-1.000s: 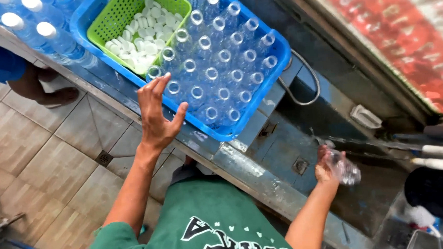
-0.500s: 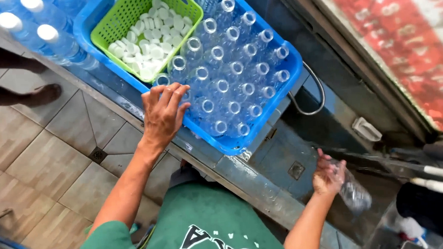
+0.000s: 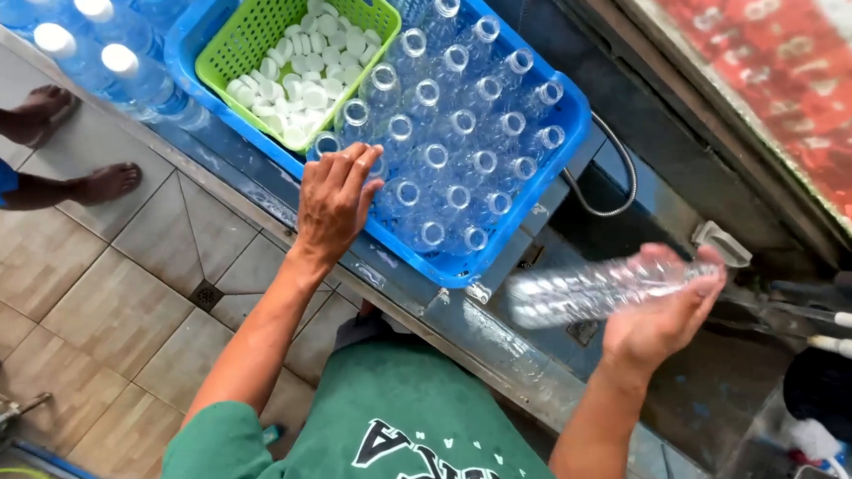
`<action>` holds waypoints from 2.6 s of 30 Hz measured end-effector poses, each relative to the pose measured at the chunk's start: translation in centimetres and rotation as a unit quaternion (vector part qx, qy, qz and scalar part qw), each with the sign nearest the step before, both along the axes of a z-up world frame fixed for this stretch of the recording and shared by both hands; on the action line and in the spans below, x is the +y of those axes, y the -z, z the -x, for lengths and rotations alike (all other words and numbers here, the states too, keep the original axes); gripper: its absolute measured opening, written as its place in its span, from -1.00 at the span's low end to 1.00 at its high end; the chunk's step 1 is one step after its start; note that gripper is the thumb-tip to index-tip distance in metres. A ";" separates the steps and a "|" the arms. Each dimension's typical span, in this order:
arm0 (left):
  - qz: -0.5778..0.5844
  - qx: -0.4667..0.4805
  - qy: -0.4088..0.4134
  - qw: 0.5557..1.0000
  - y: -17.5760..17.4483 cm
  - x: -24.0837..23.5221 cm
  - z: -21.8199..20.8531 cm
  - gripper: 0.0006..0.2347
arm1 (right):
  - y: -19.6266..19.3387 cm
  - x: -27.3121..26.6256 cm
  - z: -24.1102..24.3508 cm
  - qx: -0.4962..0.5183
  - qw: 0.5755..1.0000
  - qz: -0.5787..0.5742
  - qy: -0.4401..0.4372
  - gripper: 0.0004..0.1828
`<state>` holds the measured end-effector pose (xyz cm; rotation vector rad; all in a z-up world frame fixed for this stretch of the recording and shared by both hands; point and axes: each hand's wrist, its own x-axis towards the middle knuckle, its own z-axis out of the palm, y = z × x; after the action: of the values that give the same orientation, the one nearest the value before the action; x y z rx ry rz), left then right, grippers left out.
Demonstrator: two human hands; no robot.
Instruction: Rinsing empty plastic bottles under a faucet and organizing them into a blue plastic crate.
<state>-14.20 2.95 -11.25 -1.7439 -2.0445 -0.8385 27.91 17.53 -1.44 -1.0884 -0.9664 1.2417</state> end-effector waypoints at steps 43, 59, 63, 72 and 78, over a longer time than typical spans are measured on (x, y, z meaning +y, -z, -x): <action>-0.018 -0.186 -0.081 0.979 -5.0 -3.3 -5.4 -0.48 | -4.9 -0.6 20.4 -0.178 0.842 -0.250 -0.443 0.04; -0.001 -0.325 0.082 0.942 -6.6 -4.4 -2.5 -0.48 | 3.8 1.1 22.5 -0.577 0.550 -0.456 -0.395 -0.76; 0.025 -0.302 0.097 0.948 -5.6 -4.7 -2.0 -0.49 | 5.6 2.1 23.0 -0.589 0.528 -0.436 -0.429 -0.83; 0.044 -0.178 0.049 0.982 -2.6 -3.9 -2.0 -0.46 | -7.2 -0.1 21.5 -0.395 0.681 -0.364 -0.498 0.13; 0.047 -0.191 0.094 0.976 -2.2 -4.0 -1.1 -0.42 | -7.8 -2.1 23.9 -0.350 0.687 -0.474 -0.425 -0.20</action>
<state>-13.11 -1.08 -9.06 -1.9773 -2.2054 -1.2374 4.01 15.48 6.36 -0.1547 -2.5497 0.6843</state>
